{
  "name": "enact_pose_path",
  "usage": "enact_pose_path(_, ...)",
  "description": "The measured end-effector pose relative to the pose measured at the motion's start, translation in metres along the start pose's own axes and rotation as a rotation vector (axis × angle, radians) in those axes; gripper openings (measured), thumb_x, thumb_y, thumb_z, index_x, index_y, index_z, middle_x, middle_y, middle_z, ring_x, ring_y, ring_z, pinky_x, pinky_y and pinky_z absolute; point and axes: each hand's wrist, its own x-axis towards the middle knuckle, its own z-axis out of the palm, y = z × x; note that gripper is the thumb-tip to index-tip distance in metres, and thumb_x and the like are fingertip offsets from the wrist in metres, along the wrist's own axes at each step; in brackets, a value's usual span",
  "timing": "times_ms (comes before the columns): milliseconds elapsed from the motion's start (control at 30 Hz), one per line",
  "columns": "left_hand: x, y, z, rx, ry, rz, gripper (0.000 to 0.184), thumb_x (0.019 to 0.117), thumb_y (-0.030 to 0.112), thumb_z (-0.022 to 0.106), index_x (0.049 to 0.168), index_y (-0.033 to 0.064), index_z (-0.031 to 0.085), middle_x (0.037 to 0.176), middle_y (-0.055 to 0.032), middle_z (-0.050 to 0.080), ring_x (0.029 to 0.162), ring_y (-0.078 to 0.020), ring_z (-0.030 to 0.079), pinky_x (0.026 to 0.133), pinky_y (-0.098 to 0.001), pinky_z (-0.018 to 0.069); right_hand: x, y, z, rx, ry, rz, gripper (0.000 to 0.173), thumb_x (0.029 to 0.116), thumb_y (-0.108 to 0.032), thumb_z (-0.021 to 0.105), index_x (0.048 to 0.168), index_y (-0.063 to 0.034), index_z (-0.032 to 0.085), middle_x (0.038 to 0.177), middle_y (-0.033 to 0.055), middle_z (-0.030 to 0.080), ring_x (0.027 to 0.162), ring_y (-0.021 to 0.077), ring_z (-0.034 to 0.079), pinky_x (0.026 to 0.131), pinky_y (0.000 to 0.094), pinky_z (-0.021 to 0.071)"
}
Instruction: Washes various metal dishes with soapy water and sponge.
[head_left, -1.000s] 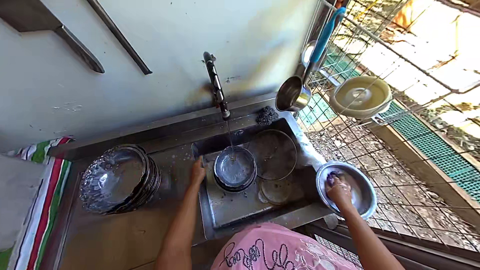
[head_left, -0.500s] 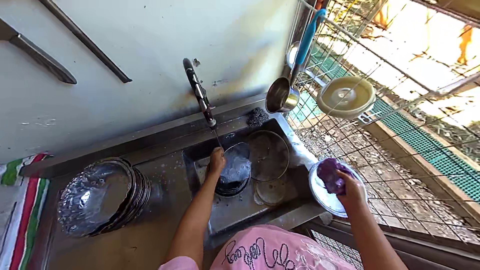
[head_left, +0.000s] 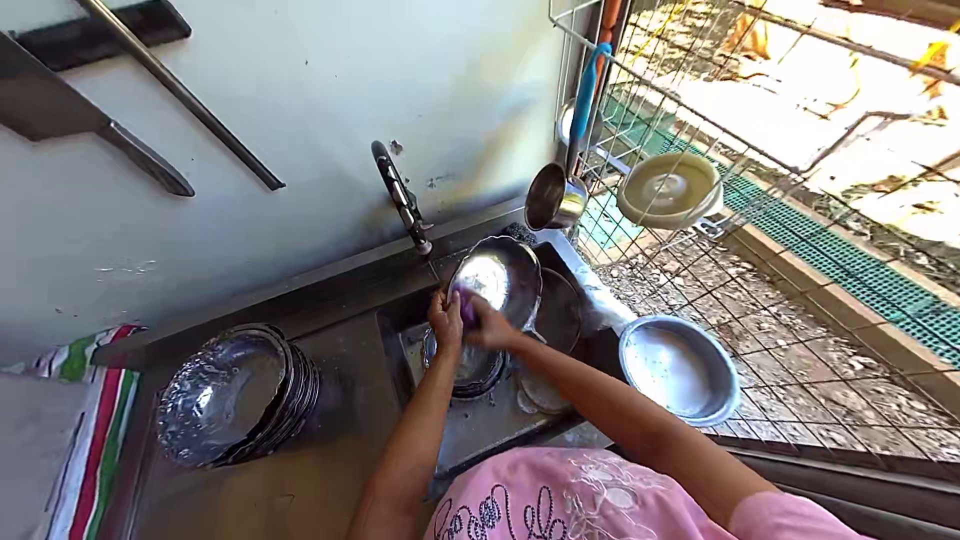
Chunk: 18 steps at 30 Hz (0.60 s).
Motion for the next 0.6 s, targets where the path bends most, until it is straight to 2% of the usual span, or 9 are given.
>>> enact_pose_path(67,-0.002,-0.002,-0.011,-0.123,0.057,-0.152,0.019,0.1039,0.004,0.052,0.115,-0.0105,0.055,0.1,-0.0173,0.059,0.089,-0.0177,0.059,0.083,-0.0347,0.0524,-0.01,-0.002,0.01,-0.427,-0.224,0.004,0.067,0.0759,0.0,0.076,0.14,0.0058,0.055,0.16,0.025,0.038,0.15,0.0427,0.033,0.118,0.0609,0.0333)
enact_pose_path(133,-0.009,-0.012,-0.023,-0.21,0.048,-0.249,0.026,0.1063,0.006,0.047,0.128,-0.009,0.048,0.115,-0.0213,0.057,0.1,-0.0216,0.061,0.089,-0.0386,0.0533,-0.024,0.005,0.013,-0.611,-0.312,0.015,0.054,0.0829,0.006,0.068,0.137,0.0021,0.06,0.154,0.0241,0.047,0.145,0.0467,0.039,0.114,0.064,0.0367)
enact_pose_path(200,-0.026,-0.025,-0.028,-0.295,-0.041,-0.415,0.046,0.1102,0.015,0.039,0.153,-0.0002,0.03,0.144,-0.0238,0.048,0.124,-0.0268,0.055,0.103,-0.0436,0.0477,-0.036,0.006,0.015,-0.611,-0.335,0.028,0.048,0.088,0.005,0.066,0.136,0.0056,0.06,0.14,0.0282,0.058,0.135,0.0463,0.051,0.113,0.06,0.0401)
enact_pose_path(233,-0.039,-0.031,-0.025,-0.326,-0.077,-0.509,0.05,0.1116,0.022,0.036,0.157,0.0037,0.026,0.146,-0.0213,0.048,0.125,-0.0254,0.054,0.104,-0.0428,0.0468,-0.041,0.005,0.018,-0.578,-0.307,0.038,0.043,0.0887,0.003,0.066,0.132,0.0076,0.062,0.133,0.0292,0.062,0.13,0.045,0.056,0.112,0.058,0.0425)
enact_pose_path(300,-0.062,-0.041,-0.014,-0.325,-0.076,-0.596,0.049,0.1125,0.035,0.029,0.148,0.0018,0.037,0.122,-0.0167,0.059,0.103,-0.02,0.06,0.088,-0.0387,0.0519,-0.051,0.006,0.024,-0.507,-0.271,0.062,0.04,0.0888,-0.004,0.068,0.126,0.0088,0.064,0.127,0.0296,0.064,0.125,0.0435,0.059,0.11,0.0553,0.0445)
enact_pose_path(333,-0.069,-0.044,-0.012,-0.321,-0.053,-0.616,0.054,0.1125,0.04,0.026,0.147,0.0008,0.039,0.124,-0.0188,0.058,0.105,-0.0224,0.06,0.091,-0.042,0.0514,-0.058,0.008,0.023,-0.468,-0.296,0.077,0.044,0.0889,-0.009,0.071,0.129,0.009,0.062,0.129,0.0305,0.063,0.127,0.0441,0.058,0.112,0.0555,0.0429)
enact_pose_path(433,-0.073,-0.045,-0.022,-0.287,-0.006,-0.669,0.057,0.1126,0.041,0.027,0.156,0.0036,0.034,0.156,-0.0228,0.04,0.141,-0.0319,0.044,0.114,-0.0538,0.0378,-0.082,0.019,-0.008,-0.556,-0.519,0.129,0.052,0.0996,-0.03,0.066,0.136,0.0062,0.059,0.142,0.0295,0.056,0.138,0.0446,0.05,0.118,0.0595,0.0343)
enact_pose_path(500,-0.076,-0.044,-0.028,-0.267,-0.064,-0.71,0.056,0.1126,0.04,0.029,0.157,0.0062,0.032,0.16,-0.0205,0.035,0.146,-0.0316,0.039,0.116,-0.055,0.0357,-0.09,0.023,-0.042,-0.772,-0.521,0.198,0.047,0.1044,-0.026,0.056,0.141,0.0039,0.055,0.151,0.028,0.049,0.144,0.0468,0.041,0.117,0.0673,0.028)
enact_pose_path(600,-0.087,-0.041,-0.014,-0.295,-0.26,-0.696,0.055,0.1132,0.038,0.024,0.157,0.0051,0.029,0.153,-0.0215,0.042,0.134,-0.0287,0.05,0.108,-0.0476,0.0452,-0.077,0.033,-0.071,-0.943,-0.307,0.21,0.055,0.1067,-0.019,0.044,0.159,-0.0025,0.034,0.17,0.0212,0.018,0.157,0.043,0.017,0.123,0.0666,0.0161)
